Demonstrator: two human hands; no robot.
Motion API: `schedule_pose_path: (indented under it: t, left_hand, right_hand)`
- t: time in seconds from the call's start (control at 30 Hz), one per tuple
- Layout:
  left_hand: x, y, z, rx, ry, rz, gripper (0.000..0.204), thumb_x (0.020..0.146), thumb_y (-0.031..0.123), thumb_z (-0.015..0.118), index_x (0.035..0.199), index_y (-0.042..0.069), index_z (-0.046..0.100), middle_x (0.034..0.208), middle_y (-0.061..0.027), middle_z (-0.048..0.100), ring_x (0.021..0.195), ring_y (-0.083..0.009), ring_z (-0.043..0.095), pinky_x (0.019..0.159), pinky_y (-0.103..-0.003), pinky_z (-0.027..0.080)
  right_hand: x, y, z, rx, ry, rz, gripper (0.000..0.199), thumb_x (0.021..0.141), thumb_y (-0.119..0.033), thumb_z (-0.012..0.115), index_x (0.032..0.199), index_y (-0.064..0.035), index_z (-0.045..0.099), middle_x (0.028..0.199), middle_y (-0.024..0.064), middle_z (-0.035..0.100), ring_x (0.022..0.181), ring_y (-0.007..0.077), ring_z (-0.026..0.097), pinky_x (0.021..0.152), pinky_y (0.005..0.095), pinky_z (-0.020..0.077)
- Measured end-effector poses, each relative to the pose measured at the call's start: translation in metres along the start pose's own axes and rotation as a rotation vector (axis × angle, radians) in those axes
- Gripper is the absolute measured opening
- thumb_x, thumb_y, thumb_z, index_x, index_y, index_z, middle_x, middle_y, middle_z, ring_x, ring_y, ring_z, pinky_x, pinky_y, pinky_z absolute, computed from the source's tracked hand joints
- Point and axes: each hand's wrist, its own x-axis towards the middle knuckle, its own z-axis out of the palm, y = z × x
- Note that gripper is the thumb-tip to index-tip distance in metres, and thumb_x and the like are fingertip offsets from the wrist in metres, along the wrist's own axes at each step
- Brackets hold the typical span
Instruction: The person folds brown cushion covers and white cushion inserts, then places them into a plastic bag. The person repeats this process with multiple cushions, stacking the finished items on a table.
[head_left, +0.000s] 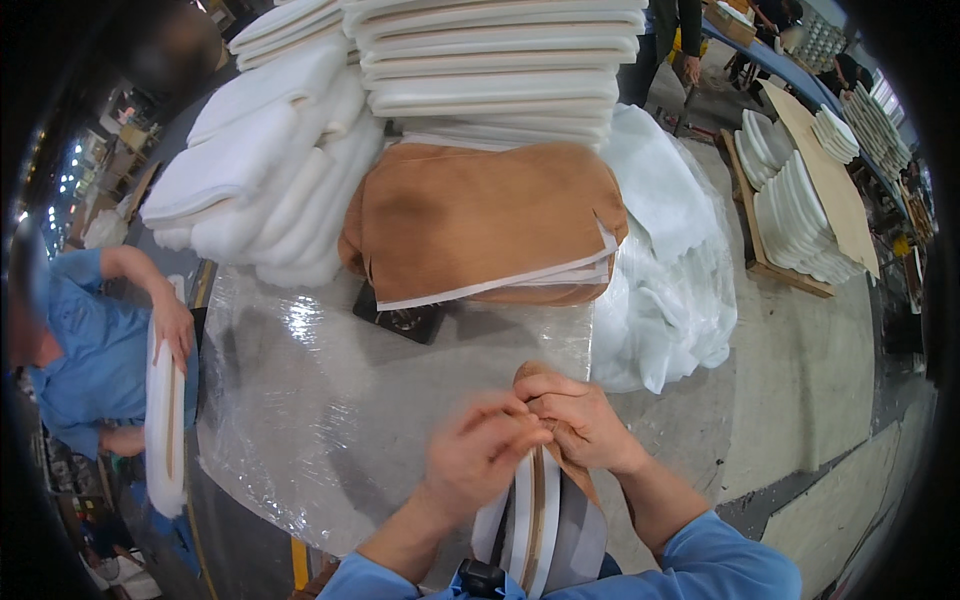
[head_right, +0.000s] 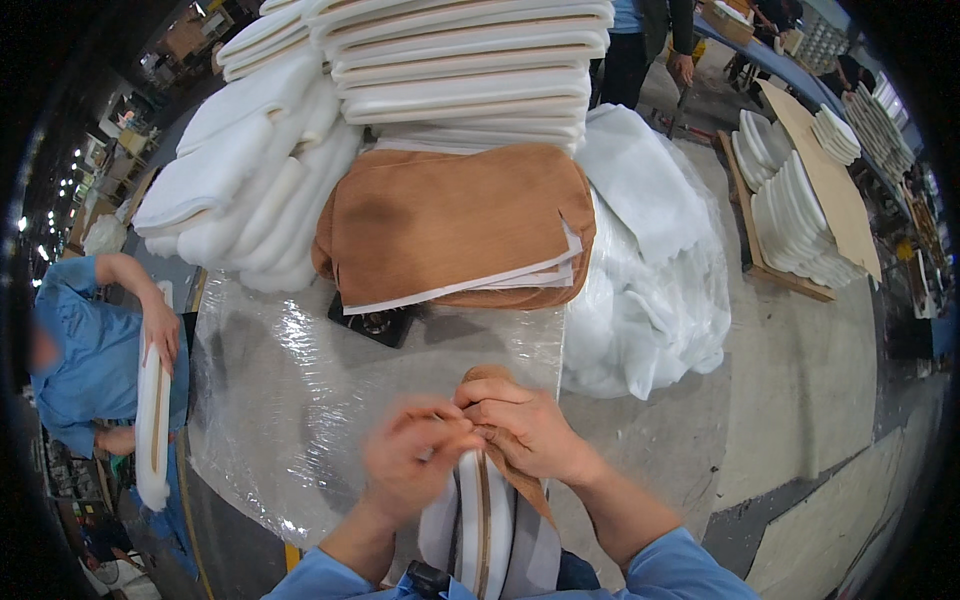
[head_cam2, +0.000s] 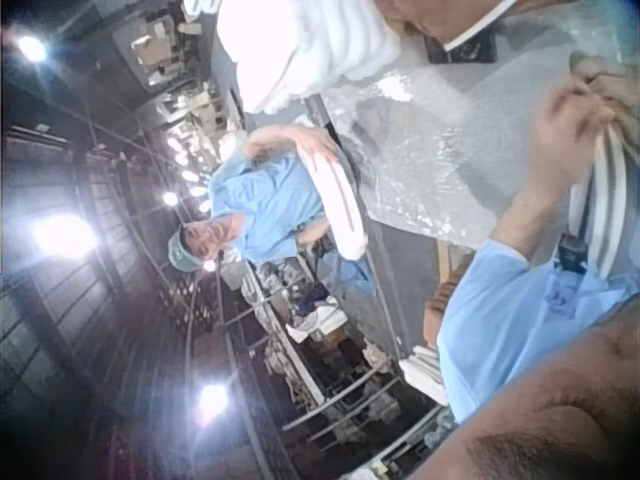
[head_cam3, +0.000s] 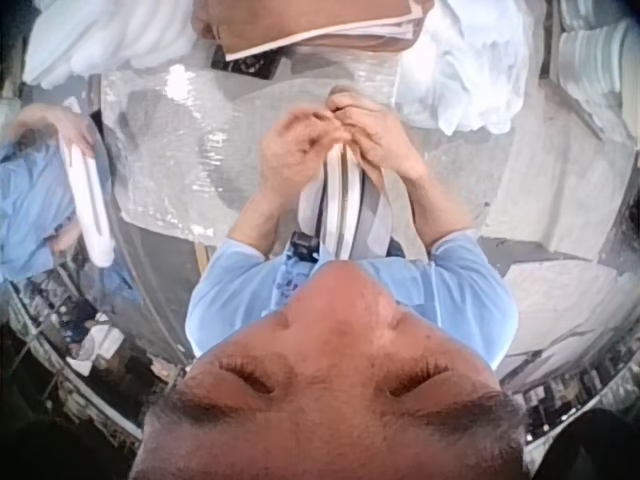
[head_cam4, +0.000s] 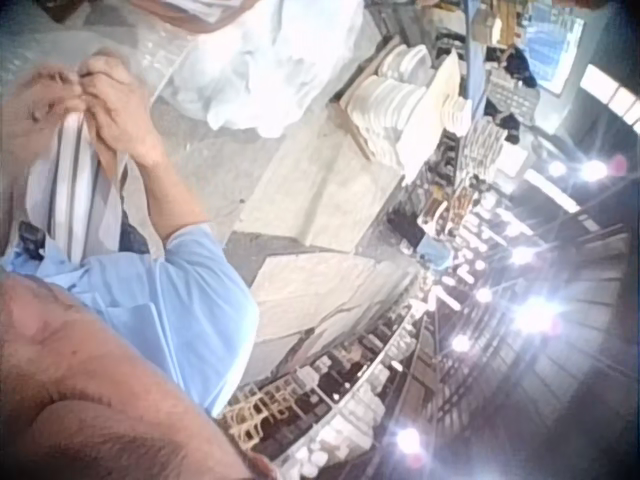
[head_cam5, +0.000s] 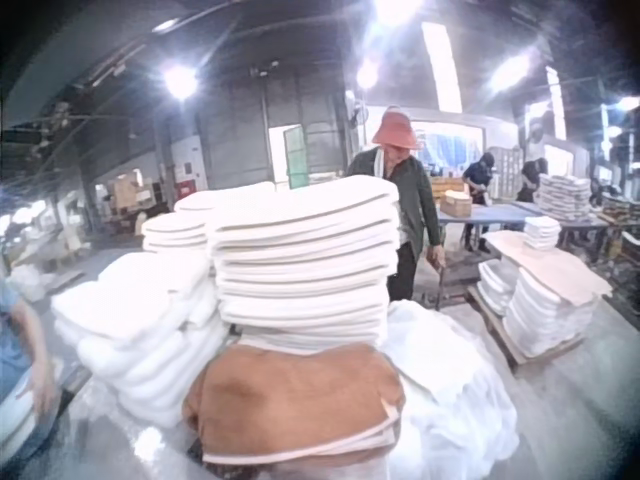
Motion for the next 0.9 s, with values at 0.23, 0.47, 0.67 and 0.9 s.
schedule_pose_path:
  t: [0.23,0.47,0.67,0.9]
  left_hand:
    - [0.117,-0.036,0.036,-0.801,-0.518,-0.207,0.064,0.113,0.052,0.032,0.140,0.003,0.061,0.135,-0.0181,0.061,0.120,-0.0279,0.061,0.105,-0.040,0.048]
    - [0.123,-0.037,0.075,-0.676,-1.068,-0.346,0.101,0.102,0.080,0.011,0.155,0.002,0.047,0.145,-0.0253,0.057,0.138,-0.0369,0.052,0.118,-0.045,0.037]
    - [0.114,-0.036,0.068,-0.591,-1.005,-0.287,0.090,0.108,0.071,0.019,0.154,-0.001,0.047,0.149,-0.0254,0.055,0.141,-0.0376,0.051,0.120,-0.043,0.035]
    - [0.098,-0.081,0.053,-1.219,-0.321,-0.298,0.070,0.114,0.050,0.024,0.138,-0.006,0.059,0.137,-0.0181,0.066,0.140,-0.0297,0.051,0.123,-0.044,0.032]
  right_hand:
    - [-0.007,0.004,0.014,0.155,0.089,-0.032,0.012,0.097,-0.007,0.063,0.096,-0.0043,0.074,0.117,0.0102,0.070,0.107,0.0291,0.069,0.095,0.0389,0.0553]
    - [-0.016,0.015,0.014,0.213,0.094,0.000,0.011,0.096,-0.008,0.064,0.096,-0.0058,0.075,0.108,0.0110,0.073,0.104,0.0299,0.069,0.095,0.0412,0.0550]
    - [-0.021,0.019,0.024,0.254,0.066,0.019,0.014,0.097,-0.013,0.063,0.097,-0.0067,0.075,0.106,0.0102,0.074,0.102,0.0306,0.069,0.094,0.0414,0.0549]
    - [-0.016,0.021,0.026,0.186,0.149,-0.074,0.017,0.102,-0.017,0.061,0.097,-0.0064,0.074,0.112,0.0106,0.071,0.105,0.0306,0.068,0.094,0.0420,0.0534]
